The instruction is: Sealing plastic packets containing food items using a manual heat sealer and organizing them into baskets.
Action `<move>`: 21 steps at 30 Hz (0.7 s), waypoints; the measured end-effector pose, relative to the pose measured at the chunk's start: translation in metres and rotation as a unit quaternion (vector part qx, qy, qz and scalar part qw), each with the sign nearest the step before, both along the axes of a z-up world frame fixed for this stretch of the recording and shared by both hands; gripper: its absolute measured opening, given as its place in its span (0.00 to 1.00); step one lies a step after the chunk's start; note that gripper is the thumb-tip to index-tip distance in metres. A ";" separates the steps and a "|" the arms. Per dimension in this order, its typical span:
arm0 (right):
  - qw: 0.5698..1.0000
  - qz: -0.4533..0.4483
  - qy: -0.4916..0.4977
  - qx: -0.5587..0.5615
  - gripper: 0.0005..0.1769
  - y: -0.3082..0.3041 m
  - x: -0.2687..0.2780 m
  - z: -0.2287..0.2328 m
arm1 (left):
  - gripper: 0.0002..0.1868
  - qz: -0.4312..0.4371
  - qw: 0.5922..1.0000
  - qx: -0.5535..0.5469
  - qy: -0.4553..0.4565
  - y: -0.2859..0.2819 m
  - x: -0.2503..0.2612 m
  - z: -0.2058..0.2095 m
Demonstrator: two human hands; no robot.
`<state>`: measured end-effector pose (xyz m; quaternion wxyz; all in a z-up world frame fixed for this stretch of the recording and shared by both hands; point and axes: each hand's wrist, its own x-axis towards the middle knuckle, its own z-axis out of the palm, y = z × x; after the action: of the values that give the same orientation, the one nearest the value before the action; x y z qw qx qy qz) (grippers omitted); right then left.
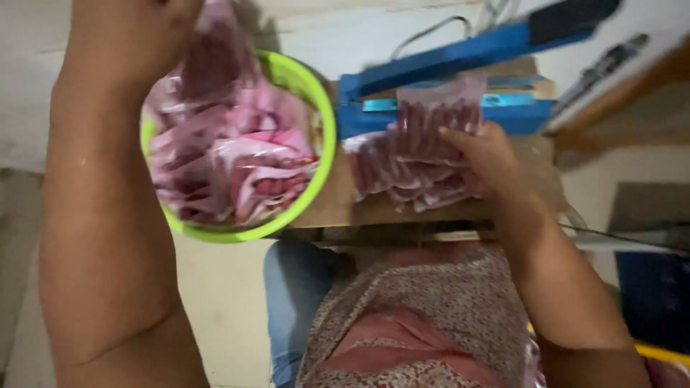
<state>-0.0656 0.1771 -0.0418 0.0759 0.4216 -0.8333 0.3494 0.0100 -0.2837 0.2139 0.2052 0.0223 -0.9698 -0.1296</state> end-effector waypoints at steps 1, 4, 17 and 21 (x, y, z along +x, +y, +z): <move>0.943 -0.171 -0.263 -0.107 0.23 -0.023 0.019 0.035 | 0.22 0.019 1.000 -0.004 0.005 -0.022 0.011 -0.007; 0.787 -0.306 -0.516 -0.141 0.13 -0.063 0.062 0.120 | 0.13 0.064 0.996 0.045 0.034 -0.082 0.022 -0.042; 0.949 -0.259 -0.102 0.147 0.40 -0.085 0.071 0.081 | 0.18 0.237 0.904 0.337 -0.117 -0.030 0.003 -0.059; 0.957 -0.252 -0.078 0.121 0.39 -0.090 0.073 0.092 | 0.12 0.170 0.926 0.336 -0.042 -0.033 -0.009 -0.079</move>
<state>0.0075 0.0874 0.0503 0.0441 0.1757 -0.9519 0.2471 0.0012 -0.3164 0.1349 0.1638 0.2595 -0.8590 -0.4098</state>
